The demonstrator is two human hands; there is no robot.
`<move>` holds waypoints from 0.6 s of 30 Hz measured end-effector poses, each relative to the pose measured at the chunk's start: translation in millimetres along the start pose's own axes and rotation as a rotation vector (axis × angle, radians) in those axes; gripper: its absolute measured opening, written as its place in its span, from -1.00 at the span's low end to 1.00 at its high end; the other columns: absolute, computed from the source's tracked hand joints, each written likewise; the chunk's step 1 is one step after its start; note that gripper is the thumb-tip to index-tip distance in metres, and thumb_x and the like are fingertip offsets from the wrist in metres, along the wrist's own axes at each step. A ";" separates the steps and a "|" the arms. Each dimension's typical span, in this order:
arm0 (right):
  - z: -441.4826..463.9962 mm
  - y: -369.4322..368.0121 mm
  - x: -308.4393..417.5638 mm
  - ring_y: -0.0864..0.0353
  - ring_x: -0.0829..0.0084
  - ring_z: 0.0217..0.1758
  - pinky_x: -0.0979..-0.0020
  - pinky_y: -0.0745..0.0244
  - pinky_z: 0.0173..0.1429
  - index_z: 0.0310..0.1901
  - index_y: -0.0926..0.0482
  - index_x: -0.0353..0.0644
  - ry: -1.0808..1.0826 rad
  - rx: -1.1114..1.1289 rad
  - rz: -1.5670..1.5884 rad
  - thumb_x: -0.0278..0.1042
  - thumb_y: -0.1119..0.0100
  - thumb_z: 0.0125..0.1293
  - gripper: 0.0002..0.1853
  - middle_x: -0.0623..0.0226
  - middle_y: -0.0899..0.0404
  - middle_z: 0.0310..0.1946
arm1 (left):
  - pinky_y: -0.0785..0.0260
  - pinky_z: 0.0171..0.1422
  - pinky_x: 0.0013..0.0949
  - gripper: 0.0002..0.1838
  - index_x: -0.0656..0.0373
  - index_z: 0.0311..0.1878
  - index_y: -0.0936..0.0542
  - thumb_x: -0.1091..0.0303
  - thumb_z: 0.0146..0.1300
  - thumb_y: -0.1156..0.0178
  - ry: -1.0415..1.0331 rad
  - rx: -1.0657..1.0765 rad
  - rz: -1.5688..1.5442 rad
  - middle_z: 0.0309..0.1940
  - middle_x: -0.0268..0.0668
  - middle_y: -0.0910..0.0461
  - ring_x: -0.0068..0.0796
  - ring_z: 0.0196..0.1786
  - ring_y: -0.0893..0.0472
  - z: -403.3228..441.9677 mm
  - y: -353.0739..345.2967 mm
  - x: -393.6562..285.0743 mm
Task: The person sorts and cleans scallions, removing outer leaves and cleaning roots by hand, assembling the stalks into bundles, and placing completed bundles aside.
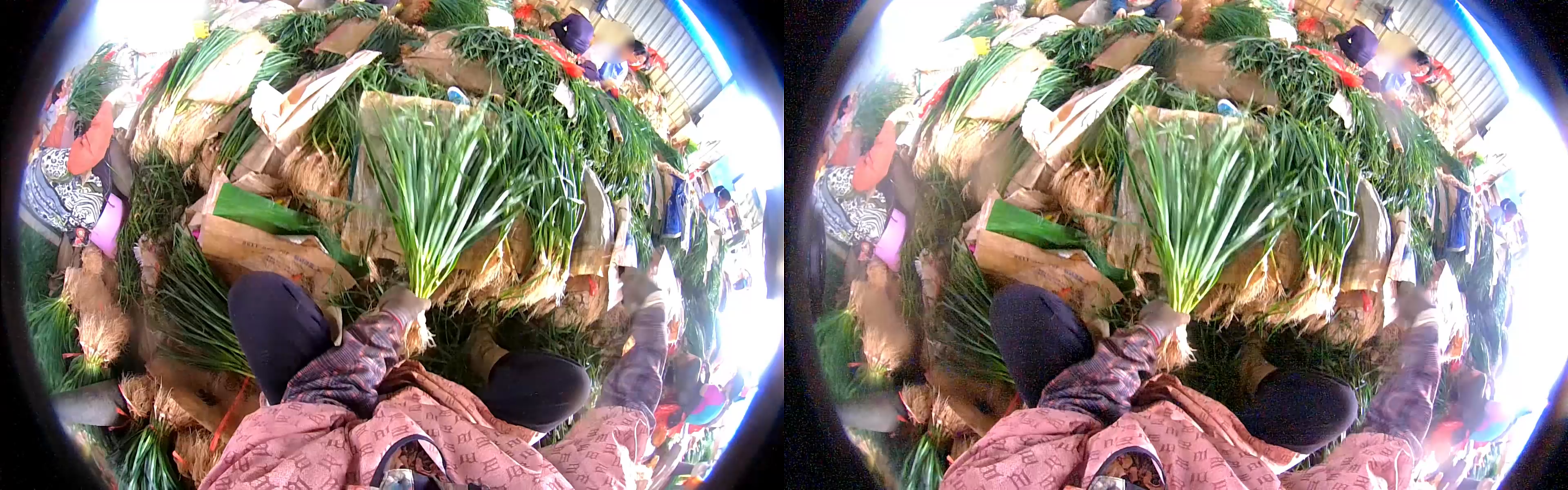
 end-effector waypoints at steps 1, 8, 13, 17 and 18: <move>-21.9 -18.9 -5.2 -0.47 0.31 -0.12 0.37 -0.32 -0.03 0.15 -0.27 -0.18 -0.120 0.181 -0.346 -0.02 -0.17 0.15 -0.38 0.15 -0.45 -0.15 | -0.47 -0.19 -0.34 -0.49 0.27 -0.27 -0.61 -0.06 -0.03 -0.22 0.011 0.038 -0.139 -0.34 -0.14 -0.63 -0.32 -0.36 -0.61 -10.0 8.1 -9.0; -39.6 -143.0 166.3 -0.39 0.30 0.22 0.36 -0.41 0.15 0.34 -0.17 -0.07 0.263 0.488 0.617 -0.03 -0.03 0.32 -0.38 0.09 -0.33 0.20 | -0.42 0.05 -0.20 -0.67 0.27 -0.14 -0.56 0.17 0.24 -0.05 -1.213 0.582 -0.711 -0.16 -0.06 -0.58 -0.24 -0.08 -0.55 -37.6 40.9 -83.4; -53.0 -213.6 215.0 -0.28 0.28 0.29 0.37 -0.28 0.29 0.34 -0.11 -0.17 0.422 0.534 1.444 -0.11 -0.05 0.32 -0.36 0.16 -0.25 0.27 | -0.08 0.38 0.06 -0.68 0.18 -0.03 -0.55 0.20 0.30 0.02 -0.846 1.004 -1.563 0.06 -0.04 -0.49 -0.01 0.25 -0.31 -62.7 56.2 -145.6; -94.4 -211.3 208.4 -0.32 0.30 0.14 0.34 -0.24 0.25 0.24 -0.19 -0.21 0.638 0.443 1.146 -0.31 -0.06 0.29 -0.49 0.17 -0.32 0.10 | -0.21 0.20 -0.08 -0.71 0.18 -0.06 -0.54 0.23 0.31 0.05 -0.940 0.814 -1.512 -0.06 -0.13 -0.50 -0.17 0.04 -0.38 -62.4 108.4 -191.6; -102.4 -200.6 206.6 -0.39 0.35 -0.02 0.35 -0.30 0.13 0.12 -0.29 -0.22 0.595 0.594 1.152 -0.35 -0.04 0.28 -0.61 0.21 -0.39 -0.05 | -0.24 0.15 -0.11 -0.72 0.18 -0.07 -0.54 0.24 0.31 0.06 -0.973 0.766 -1.503 -0.09 -0.15 -0.51 -0.21 -0.01 -0.40 -62.7 126.4 -205.6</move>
Point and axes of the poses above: each hand's wrist, its own z-axis towards the middle knuckle, its own y-axis out of the back of the hand, x = y × z, the point moved 2 cm from there along z, towards the middle knuckle
